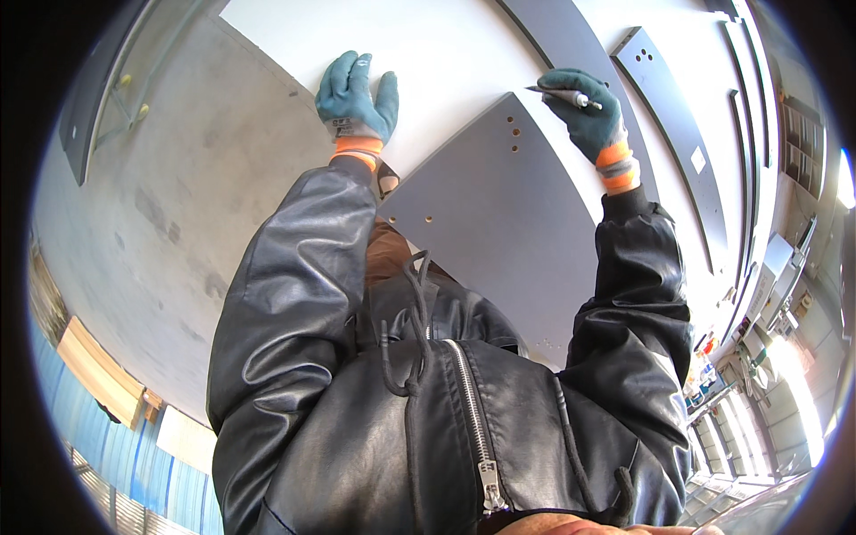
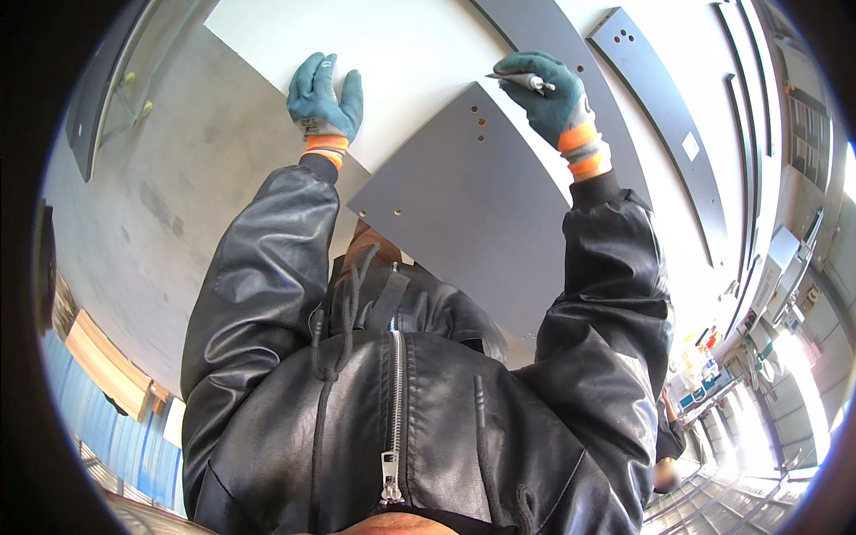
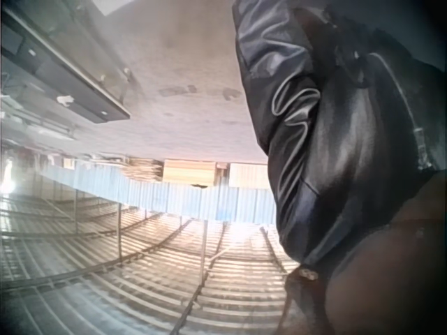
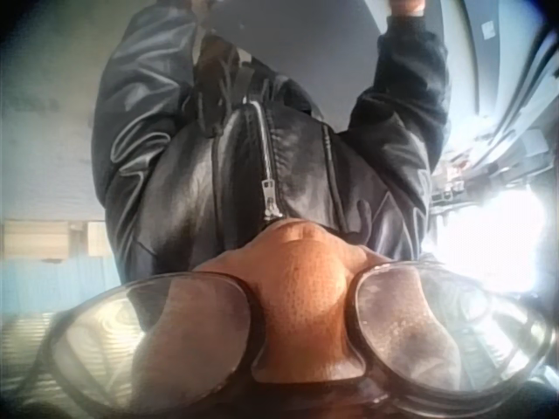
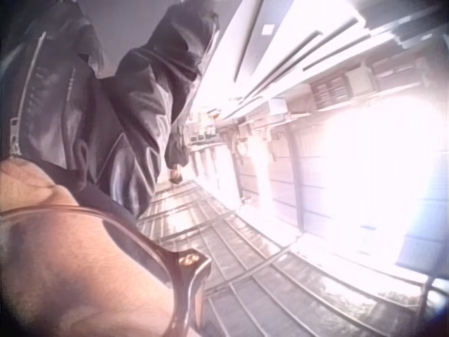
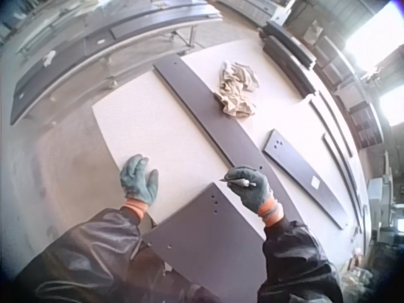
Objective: The person wipes a large gray panel with a cloth, then uses a utility knife to trim edges and a marker to mark holes. The person stacks the finished panel with others on the floor.
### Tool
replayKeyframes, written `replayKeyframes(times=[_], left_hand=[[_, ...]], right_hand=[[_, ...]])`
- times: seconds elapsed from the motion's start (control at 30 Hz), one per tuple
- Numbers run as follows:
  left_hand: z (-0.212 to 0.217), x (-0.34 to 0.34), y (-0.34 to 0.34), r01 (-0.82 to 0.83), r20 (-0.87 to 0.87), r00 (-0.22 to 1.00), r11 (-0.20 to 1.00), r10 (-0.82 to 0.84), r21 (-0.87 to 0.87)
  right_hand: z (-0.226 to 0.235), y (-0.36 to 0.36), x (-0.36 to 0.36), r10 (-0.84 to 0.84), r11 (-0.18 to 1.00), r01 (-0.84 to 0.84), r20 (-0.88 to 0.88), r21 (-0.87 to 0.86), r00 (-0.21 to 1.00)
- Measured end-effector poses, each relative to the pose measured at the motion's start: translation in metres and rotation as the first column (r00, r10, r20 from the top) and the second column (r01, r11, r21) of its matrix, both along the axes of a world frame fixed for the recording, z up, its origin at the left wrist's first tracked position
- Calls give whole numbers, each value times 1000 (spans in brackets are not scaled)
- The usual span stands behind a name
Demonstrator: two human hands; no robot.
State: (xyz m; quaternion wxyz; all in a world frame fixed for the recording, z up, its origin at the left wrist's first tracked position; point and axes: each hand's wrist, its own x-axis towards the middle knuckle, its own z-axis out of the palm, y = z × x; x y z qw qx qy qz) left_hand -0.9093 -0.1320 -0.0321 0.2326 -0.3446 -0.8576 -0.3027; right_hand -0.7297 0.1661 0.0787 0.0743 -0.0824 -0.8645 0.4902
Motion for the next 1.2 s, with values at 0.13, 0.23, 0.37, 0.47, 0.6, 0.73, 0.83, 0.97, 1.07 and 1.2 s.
replayKeyframes(times=[0.13,0.23,0.37,0.47,0.6,0.73,0.83,0.97,1.07,1.2], left_hand=[[1,1,-1,5,8,1000,1000,-5,-1],[0,0,-1,-5,-18,1000,1000,5,-13],[-2,-1,-1,5,-30,1000,1000,-5,-7],[-2,-2,0,7,-41,999,1000,-7,-5],[-1,-1,1,12,-23,1000,1000,-12,12],[1,-1,1,7,-21,1000,1000,-7,17],[0,0,0,-1,-22,1000,1000,1,15],[1,-2,-2,13,-4,1000,1000,-13,20],[0,0,0,18,10,1000,1000,-18,16],[-1,-1,0,16,27,1000,1000,-16,23]], right_hand=[[7,-14,22,-110,993,112,42,-45,993],[9,-25,29,-150,981,156,56,-114,987],[-1,-21,36,-138,977,147,64,-154,988],[-4,-17,34,-127,983,137,89,-119,988],[-2,-17,28,-91,993,103,182,-57,979],[-10,-12,18,-34,999,41,200,-30,979],[-13,-11,9,-20,997,39,234,-73,972],[-29,-9,-17,-9,1000,10,107,-6,994],[-37,-9,-56,171,954,-151,-55,261,984],[-11,-8,-63,93,958,-19,-245,287,965]])
